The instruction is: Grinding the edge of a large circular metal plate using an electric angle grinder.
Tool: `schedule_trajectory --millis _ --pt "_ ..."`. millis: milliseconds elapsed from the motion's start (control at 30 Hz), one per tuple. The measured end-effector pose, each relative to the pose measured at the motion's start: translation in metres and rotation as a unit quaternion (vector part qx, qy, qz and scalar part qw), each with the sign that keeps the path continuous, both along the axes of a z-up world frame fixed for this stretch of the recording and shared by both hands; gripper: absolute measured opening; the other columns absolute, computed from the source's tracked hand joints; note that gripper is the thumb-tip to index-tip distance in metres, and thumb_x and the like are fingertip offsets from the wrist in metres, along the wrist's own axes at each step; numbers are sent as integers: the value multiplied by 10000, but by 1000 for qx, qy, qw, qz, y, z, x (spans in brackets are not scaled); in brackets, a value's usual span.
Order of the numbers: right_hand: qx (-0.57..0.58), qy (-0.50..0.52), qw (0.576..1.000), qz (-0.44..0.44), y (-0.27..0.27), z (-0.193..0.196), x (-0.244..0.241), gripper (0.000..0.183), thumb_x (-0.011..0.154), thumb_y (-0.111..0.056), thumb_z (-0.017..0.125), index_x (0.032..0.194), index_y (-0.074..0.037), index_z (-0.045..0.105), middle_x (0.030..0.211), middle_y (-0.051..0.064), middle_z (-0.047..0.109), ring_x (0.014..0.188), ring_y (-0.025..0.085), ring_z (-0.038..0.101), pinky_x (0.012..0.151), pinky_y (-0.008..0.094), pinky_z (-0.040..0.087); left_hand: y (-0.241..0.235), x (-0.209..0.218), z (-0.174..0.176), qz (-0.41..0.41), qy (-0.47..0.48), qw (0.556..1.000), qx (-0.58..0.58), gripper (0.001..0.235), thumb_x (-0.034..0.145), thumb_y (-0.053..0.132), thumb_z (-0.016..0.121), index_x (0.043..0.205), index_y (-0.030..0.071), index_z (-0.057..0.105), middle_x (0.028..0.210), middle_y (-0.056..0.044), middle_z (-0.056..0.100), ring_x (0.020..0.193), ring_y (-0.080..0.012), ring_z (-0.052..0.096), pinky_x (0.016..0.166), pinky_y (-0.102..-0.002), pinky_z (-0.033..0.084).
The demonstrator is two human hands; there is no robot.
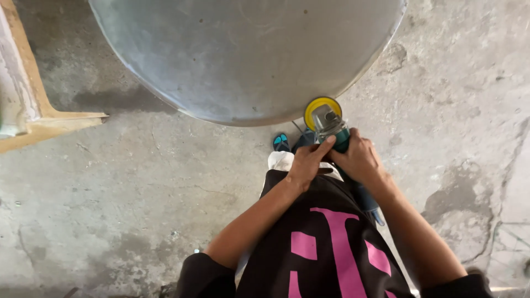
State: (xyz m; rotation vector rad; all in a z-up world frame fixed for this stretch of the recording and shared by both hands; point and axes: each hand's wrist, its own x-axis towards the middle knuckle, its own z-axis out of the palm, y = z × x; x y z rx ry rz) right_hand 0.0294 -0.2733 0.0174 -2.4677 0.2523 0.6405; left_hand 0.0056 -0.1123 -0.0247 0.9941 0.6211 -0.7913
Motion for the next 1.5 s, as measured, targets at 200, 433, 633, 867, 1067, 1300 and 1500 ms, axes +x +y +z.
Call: schedule_trajectory --millis 200,433,633,867,1067,1300,1500 --pt "-14 -31 999 -16 -11 -6 -4 632 796 -412 787 1108 97 581 899 325 710 910 480 723 773 512 573 -18 13 -1 -37 -21 999 -8 689 868 564 732 1070 -95 727 940 -119 733 796 -192 697 655 -333 608" --pt "-37 -33 997 -57 -18 6 4 629 822 -414 789 1101 112 586 926 308 715 906 455 740 754 493 584 -25 17 -9 -29 -62 996 -64 660 860 515 755 1095 -101 717 966 -132 743 840 -201 719 664 -338 628" --pt "-26 -14 999 -13 9 3 -6 640 807 -397 795 1160 92 581 929 329 710 946 482 714 755 511 581 12 -8 2 -6 -42 998 -45 591 898 455 730 1116 -94 706 968 -123 739 820 -207 710 665 -336 623" --pt "1 22 999 33 1 10 8 678 796 -410 791 1196 80 547 902 339 703 913 521 698 745 544 568 1 -5 14 30 -39 999 -16 557 933 420 716 1109 -109 716 966 -143 750 848 -198 725 724 -317 626" --pt "-9 24 1000 -4 -57 12 37 636 802 -403 777 1144 89 564 901 315 718 890 464 744 746 509 592 -64 33 -5 5 -51 998 -38 618 905 466 737 1110 -117 710 982 -140 740 857 -208 722 702 -327 617" --pt "-63 -20 998 -4 -88 12 63 629 814 -383 811 1122 110 573 932 312 721 907 455 736 771 485 586 -100 63 -8 -4 -53 998 -35 645 871 484 749 1149 -96 701 1011 -144 748 867 -197 734 713 -326 621" --pt "-31 53 998 18 -44 17 45 627 790 -385 782 1147 75 551 929 305 719 891 456 747 751 488 602 -49 25 14 41 -47 998 -22 591 930 440 717 1118 -121 720 990 -147 742 863 -191 726 739 -321 626"
